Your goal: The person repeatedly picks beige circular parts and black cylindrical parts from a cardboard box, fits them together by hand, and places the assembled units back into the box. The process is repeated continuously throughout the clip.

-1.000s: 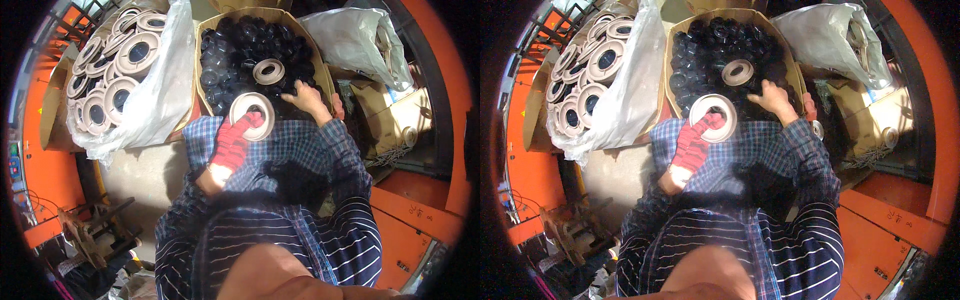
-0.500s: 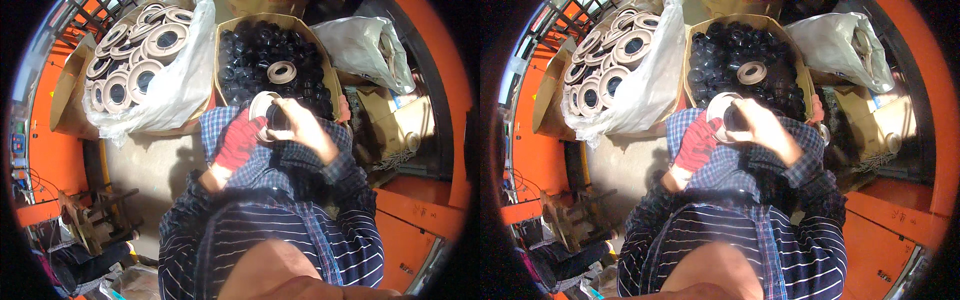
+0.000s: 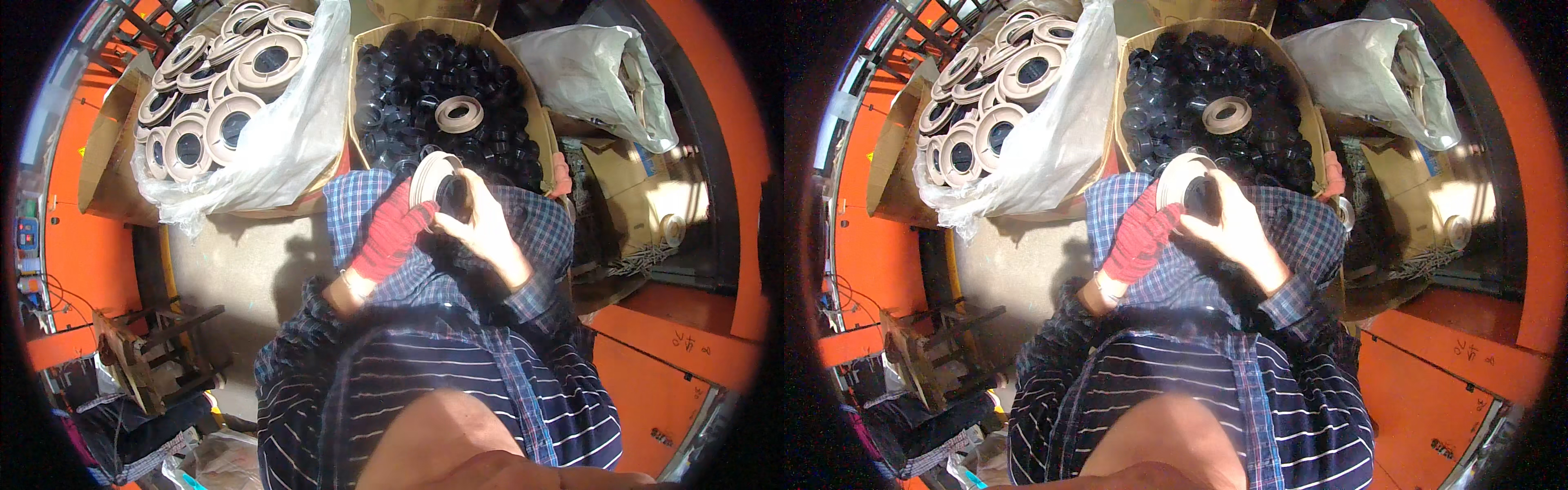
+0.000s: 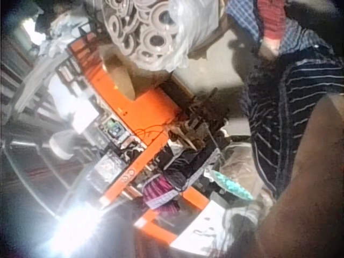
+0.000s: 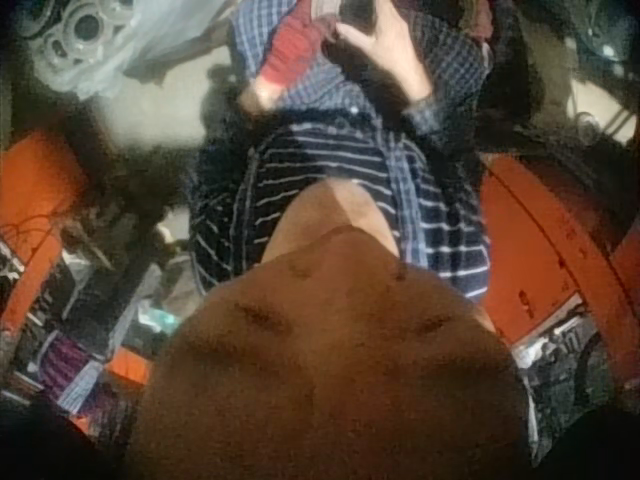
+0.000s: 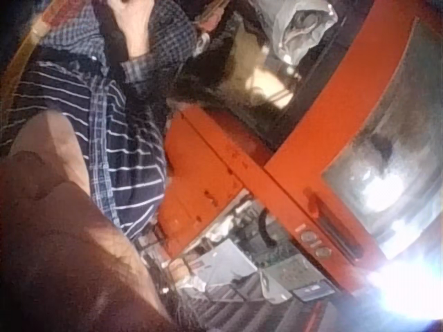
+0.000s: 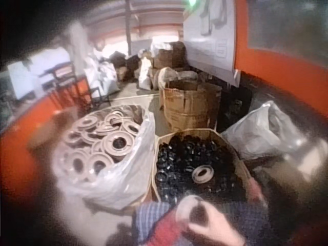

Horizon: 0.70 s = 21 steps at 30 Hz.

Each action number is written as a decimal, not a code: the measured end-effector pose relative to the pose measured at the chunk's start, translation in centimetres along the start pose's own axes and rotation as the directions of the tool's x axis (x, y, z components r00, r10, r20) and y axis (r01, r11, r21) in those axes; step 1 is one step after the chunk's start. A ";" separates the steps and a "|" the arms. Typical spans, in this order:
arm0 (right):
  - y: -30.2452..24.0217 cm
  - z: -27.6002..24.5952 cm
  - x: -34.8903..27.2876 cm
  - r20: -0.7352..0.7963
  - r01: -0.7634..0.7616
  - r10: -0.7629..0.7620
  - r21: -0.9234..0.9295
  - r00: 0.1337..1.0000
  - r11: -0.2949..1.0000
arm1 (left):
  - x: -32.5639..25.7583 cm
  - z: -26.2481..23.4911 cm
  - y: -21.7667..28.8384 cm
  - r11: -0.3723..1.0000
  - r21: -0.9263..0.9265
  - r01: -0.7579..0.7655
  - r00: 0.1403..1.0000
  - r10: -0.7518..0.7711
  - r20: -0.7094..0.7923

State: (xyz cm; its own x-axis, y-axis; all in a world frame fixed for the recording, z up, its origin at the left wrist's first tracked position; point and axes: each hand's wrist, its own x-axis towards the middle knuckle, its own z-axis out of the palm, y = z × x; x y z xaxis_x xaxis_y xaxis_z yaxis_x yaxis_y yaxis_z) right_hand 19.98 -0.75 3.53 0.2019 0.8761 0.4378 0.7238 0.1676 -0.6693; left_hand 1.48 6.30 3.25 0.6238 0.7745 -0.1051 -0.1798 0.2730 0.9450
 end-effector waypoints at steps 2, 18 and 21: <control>0.0 0.0 -1.2 0.061 -0.173 0.167 0.113 0.984 0.978 | -0.5 0.3 0.3 0.994 0.104 -0.034 0.999 0.029 0.042; 0.0 1.8 -3.9 0.084 -0.232 0.241 -0.101 0.967 0.967 | -2.2 0.1 0.0 0.981 0.187 -0.053 0.998 0.044 0.052; -0.8 3.0 -2.8 0.158 -0.690 0.675 0.064 0.721 0.721 | -2.7 1.8 -0.7 0.839 0.517 -0.169 0.982 0.189 0.015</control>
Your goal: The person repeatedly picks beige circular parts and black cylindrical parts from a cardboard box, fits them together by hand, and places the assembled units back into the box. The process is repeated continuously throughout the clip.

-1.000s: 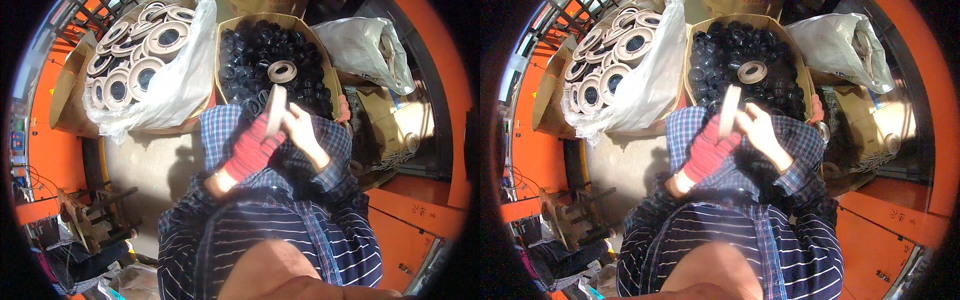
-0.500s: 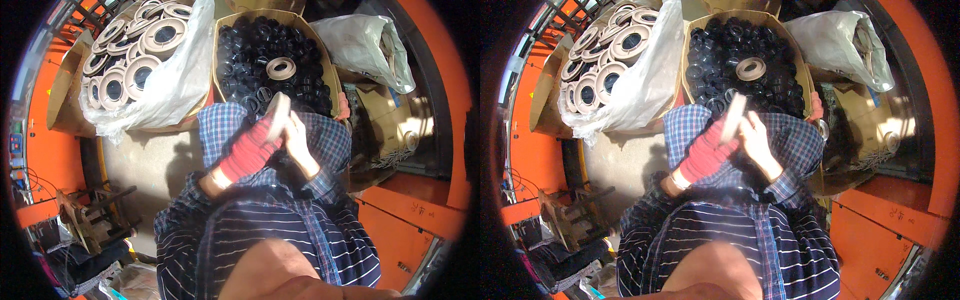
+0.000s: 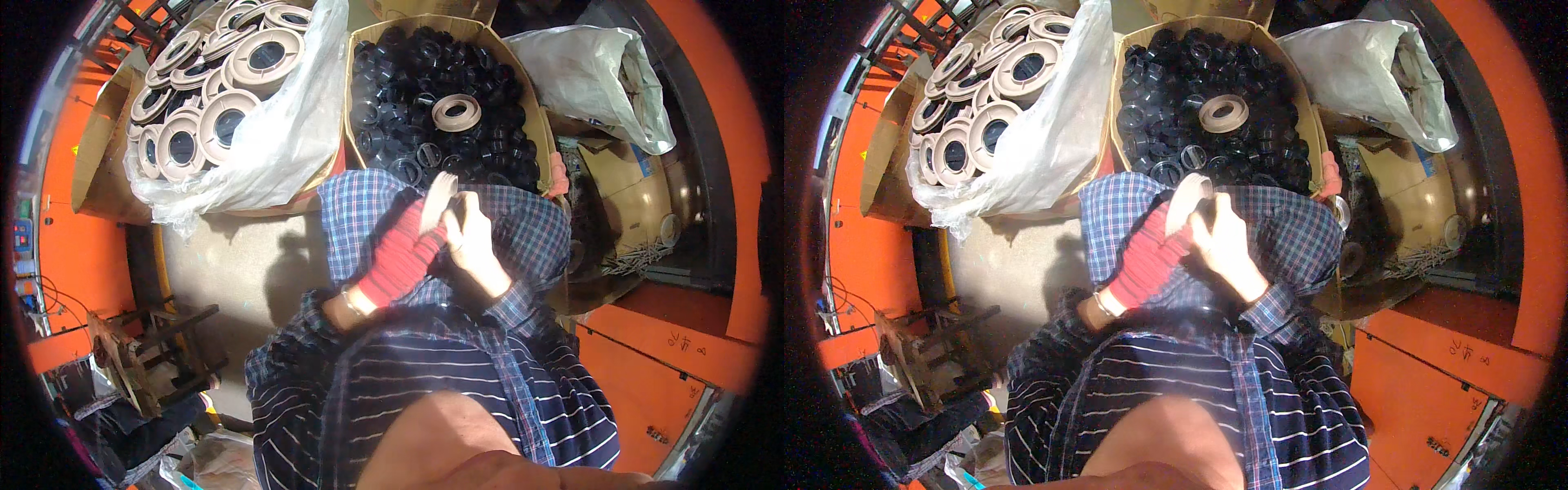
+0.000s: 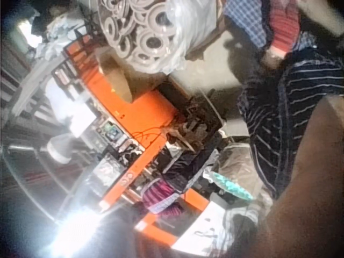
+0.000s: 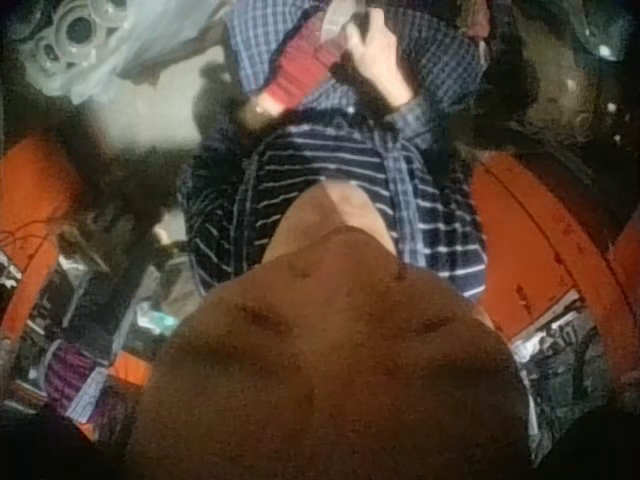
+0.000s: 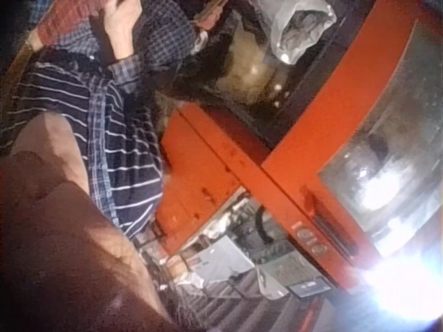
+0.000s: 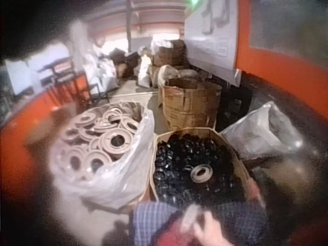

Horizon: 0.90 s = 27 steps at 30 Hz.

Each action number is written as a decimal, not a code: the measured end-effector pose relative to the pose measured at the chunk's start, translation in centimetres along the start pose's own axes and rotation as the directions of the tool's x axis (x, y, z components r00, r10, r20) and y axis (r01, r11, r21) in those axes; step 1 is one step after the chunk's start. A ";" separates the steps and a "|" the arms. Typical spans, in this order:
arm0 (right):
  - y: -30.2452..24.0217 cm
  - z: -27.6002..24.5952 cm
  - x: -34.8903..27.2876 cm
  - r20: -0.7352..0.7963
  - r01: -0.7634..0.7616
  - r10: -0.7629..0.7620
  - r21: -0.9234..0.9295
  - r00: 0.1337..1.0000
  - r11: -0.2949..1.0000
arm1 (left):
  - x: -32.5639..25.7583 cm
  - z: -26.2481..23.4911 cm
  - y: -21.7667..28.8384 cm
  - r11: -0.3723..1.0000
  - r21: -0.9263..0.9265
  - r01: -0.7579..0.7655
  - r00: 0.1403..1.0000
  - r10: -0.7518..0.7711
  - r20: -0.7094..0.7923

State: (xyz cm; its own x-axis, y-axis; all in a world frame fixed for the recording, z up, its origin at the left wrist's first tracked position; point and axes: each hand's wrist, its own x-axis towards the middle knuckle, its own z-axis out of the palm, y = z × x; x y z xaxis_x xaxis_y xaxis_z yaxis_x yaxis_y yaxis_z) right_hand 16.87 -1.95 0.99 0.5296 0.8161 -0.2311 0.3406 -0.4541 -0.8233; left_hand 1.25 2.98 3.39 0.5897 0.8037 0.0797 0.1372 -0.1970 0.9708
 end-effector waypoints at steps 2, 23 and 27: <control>-0.6 0.3 0.2 0.037 0.022 -0.047 0.493 0.998 0.870 | 0.1 0.1 -0.2 0.942 0.199 -0.271 0.963 0.261 0.075; 5.6 -3.2 28.6 0.329 0.523 -0.442 -0.725 0.835 0.448 | 11.5 -14.0 4.4 0.835 0.450 -0.317 0.892 0.424 -0.158; 2.0 -3.6 23.5 0.122 0.597 -0.666 -0.581 0.736 0.553 | 11.9 -4.0 -1.6 0.509 -0.832 0.220 0.933 -0.360 0.027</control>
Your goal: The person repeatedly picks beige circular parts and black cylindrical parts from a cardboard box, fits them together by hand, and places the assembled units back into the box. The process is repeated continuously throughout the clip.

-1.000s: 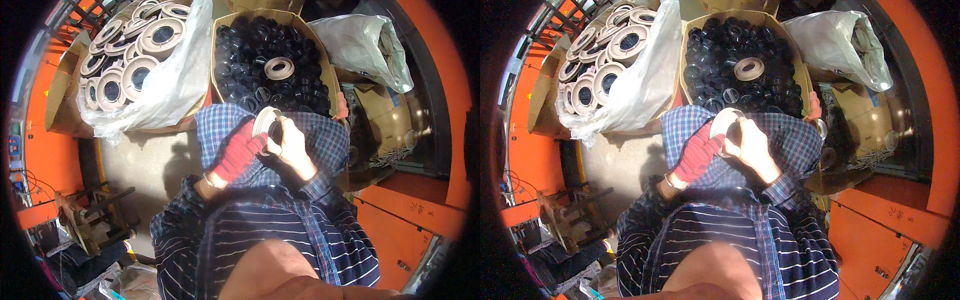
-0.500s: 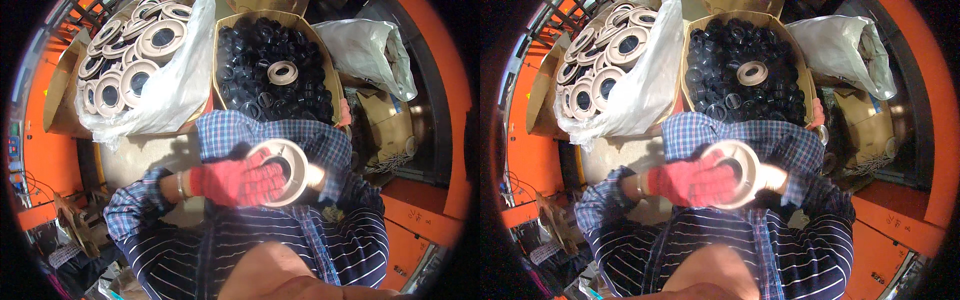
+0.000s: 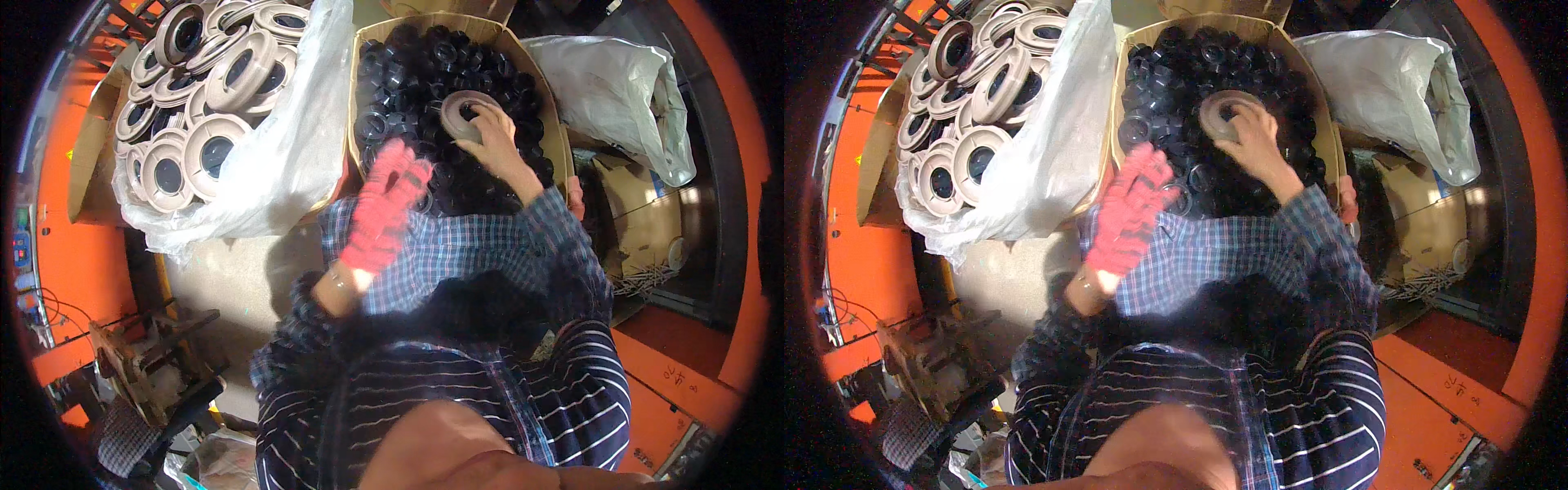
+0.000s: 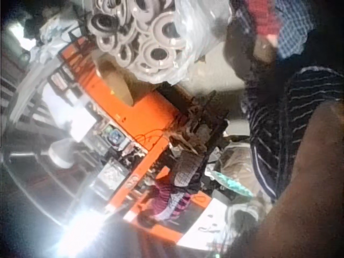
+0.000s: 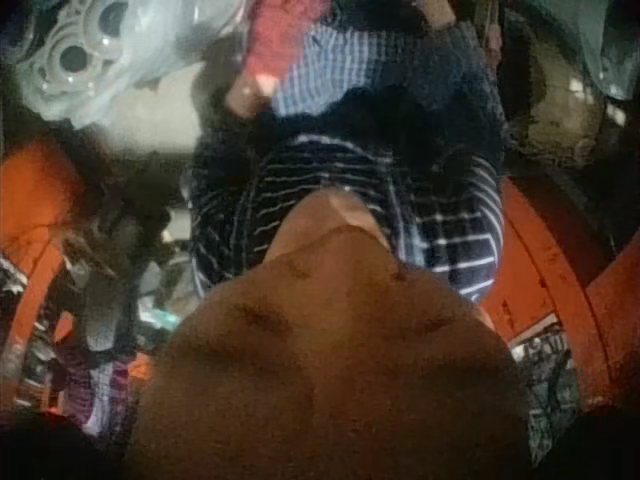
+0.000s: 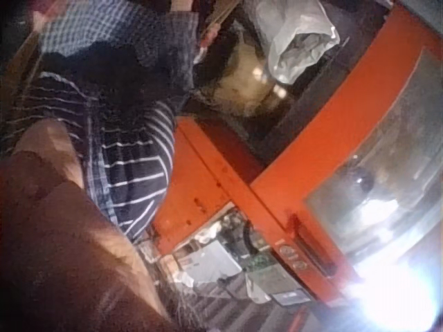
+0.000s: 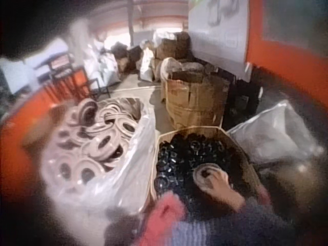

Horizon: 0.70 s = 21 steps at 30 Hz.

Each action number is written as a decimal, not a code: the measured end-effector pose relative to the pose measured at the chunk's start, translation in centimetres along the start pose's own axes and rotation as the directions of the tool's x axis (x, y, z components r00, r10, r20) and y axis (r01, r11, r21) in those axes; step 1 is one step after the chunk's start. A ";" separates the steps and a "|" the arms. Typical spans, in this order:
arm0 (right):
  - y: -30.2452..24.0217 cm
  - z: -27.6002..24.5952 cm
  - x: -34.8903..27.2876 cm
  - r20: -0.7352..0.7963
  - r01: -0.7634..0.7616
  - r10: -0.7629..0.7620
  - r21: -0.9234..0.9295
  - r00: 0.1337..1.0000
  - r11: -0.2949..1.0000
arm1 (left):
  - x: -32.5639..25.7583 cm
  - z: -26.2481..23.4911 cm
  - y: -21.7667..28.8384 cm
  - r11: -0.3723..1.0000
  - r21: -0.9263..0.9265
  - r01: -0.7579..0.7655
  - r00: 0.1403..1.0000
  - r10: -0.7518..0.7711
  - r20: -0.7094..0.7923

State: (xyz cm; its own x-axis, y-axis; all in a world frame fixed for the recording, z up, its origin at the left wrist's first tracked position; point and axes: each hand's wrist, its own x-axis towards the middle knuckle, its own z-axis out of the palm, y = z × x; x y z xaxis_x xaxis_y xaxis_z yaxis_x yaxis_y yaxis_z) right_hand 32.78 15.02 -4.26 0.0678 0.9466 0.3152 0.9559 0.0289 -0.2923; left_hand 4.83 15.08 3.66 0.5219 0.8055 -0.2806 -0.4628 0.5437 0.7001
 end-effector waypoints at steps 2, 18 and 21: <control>-3.6 -2.6 -1.4 0.014 0.151 -0.175 0.442 0.984 0.884 | 1.6 0.0 -3.5 0.976 -0.168 0.139 0.977 -0.163 -0.140; -1.9 -6.0 -4.6 0.179 -0.430 0.391 0.388 0.903 0.815 | -1.9 -1.3 -3.9 0.991 -0.128 0.039 0.999 -0.040 -0.006; -7.3 -8.7 -7.5 0.155 -0.121 0.040 0.553 0.987 0.825 | -3.1 -1.1 -4.6 0.999 0.010 -0.053 0.978 0.050 0.202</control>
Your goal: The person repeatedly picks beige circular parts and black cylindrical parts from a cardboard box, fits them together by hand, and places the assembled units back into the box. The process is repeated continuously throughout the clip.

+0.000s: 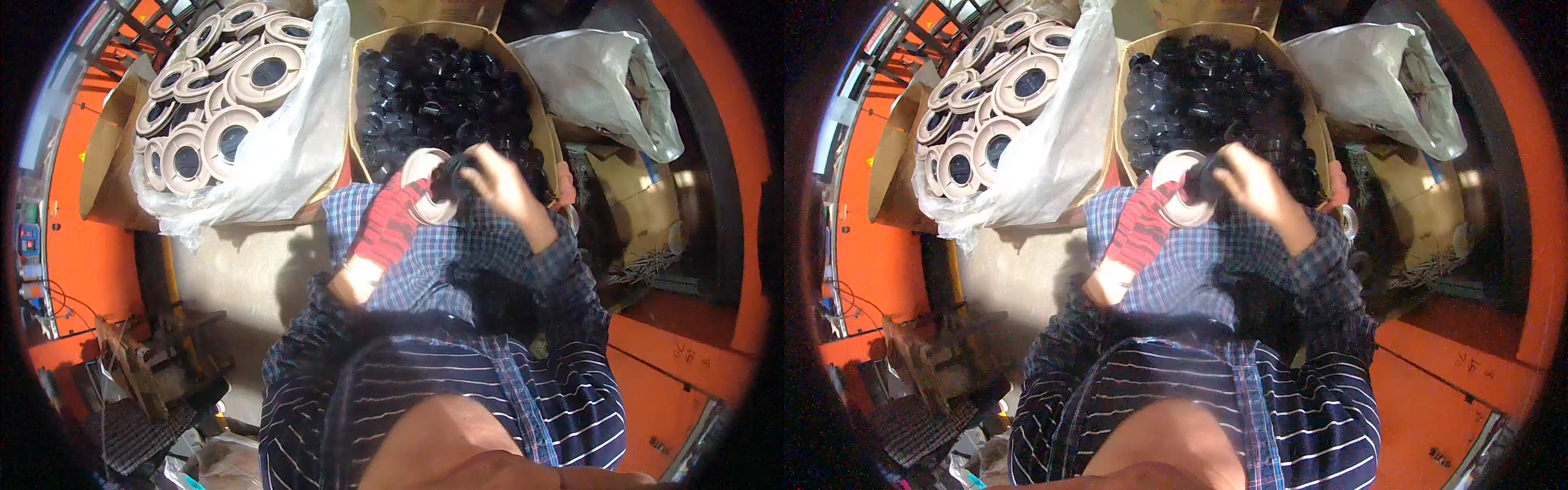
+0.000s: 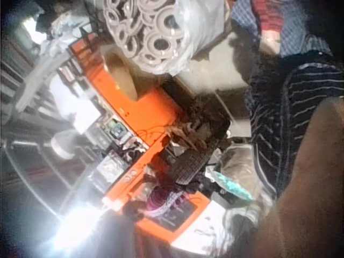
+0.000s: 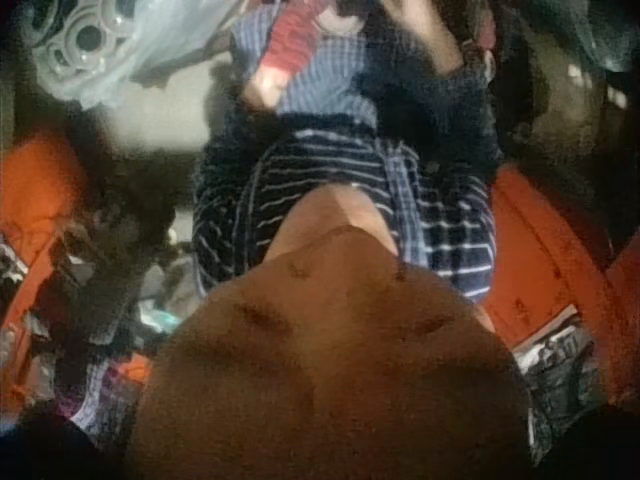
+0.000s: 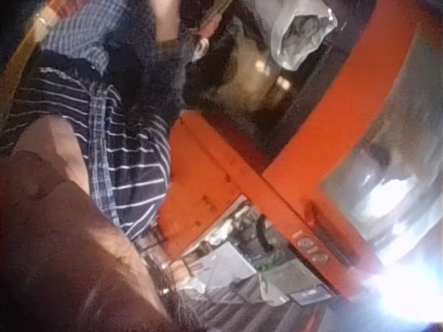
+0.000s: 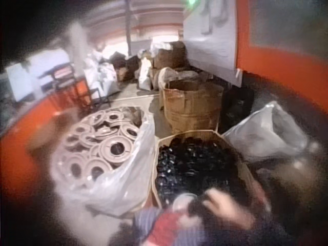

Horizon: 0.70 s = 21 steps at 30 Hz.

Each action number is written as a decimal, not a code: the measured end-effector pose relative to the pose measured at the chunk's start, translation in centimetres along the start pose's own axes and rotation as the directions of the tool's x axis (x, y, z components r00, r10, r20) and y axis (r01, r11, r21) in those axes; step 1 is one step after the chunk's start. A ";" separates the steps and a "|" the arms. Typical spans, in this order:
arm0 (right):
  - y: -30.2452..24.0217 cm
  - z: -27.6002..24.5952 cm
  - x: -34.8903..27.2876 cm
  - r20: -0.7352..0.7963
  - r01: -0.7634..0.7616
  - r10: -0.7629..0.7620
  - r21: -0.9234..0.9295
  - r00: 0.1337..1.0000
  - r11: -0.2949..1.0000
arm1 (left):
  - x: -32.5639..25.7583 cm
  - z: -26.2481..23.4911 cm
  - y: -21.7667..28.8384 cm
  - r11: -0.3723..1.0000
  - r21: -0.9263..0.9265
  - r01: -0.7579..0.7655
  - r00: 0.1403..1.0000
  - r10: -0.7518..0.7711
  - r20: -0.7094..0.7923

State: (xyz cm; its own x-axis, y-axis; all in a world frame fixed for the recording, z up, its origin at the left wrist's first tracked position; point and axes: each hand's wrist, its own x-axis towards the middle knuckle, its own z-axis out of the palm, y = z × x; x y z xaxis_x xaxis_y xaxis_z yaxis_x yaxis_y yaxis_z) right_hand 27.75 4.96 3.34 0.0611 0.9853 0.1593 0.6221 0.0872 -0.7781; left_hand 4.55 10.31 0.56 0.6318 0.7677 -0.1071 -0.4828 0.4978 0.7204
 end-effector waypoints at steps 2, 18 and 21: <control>-2.8 1.9 -2.2 0.058 0.063 -0.052 -0.212 0.997 0.975 | -1.1 0.9 -0.4 0.949 0.312 -0.049 0.998 0.035 0.050; -6.1 4.3 -8.9 -0.083 -0.036 0.014 -0.271 0.996 0.962 | -7.9 3.8 1.0 0.811 0.557 -0.178 0.983 0.119 0.139; -5.0 6.2 -8.8 -0.161 -0.145 0.119 -0.159 0.980 0.976 | -8.0 3.9 -0.3 0.756 0.645 -0.106 0.994 0.101 0.045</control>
State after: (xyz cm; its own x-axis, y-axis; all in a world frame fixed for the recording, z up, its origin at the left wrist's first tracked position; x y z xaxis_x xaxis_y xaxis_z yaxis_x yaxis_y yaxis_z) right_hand 19.32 -3.23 2.04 0.2595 0.9523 0.1607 0.7230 -0.0813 -0.6860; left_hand 2.04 2.41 3.88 0.6065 0.7950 -0.0028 -0.0410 0.0347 0.9986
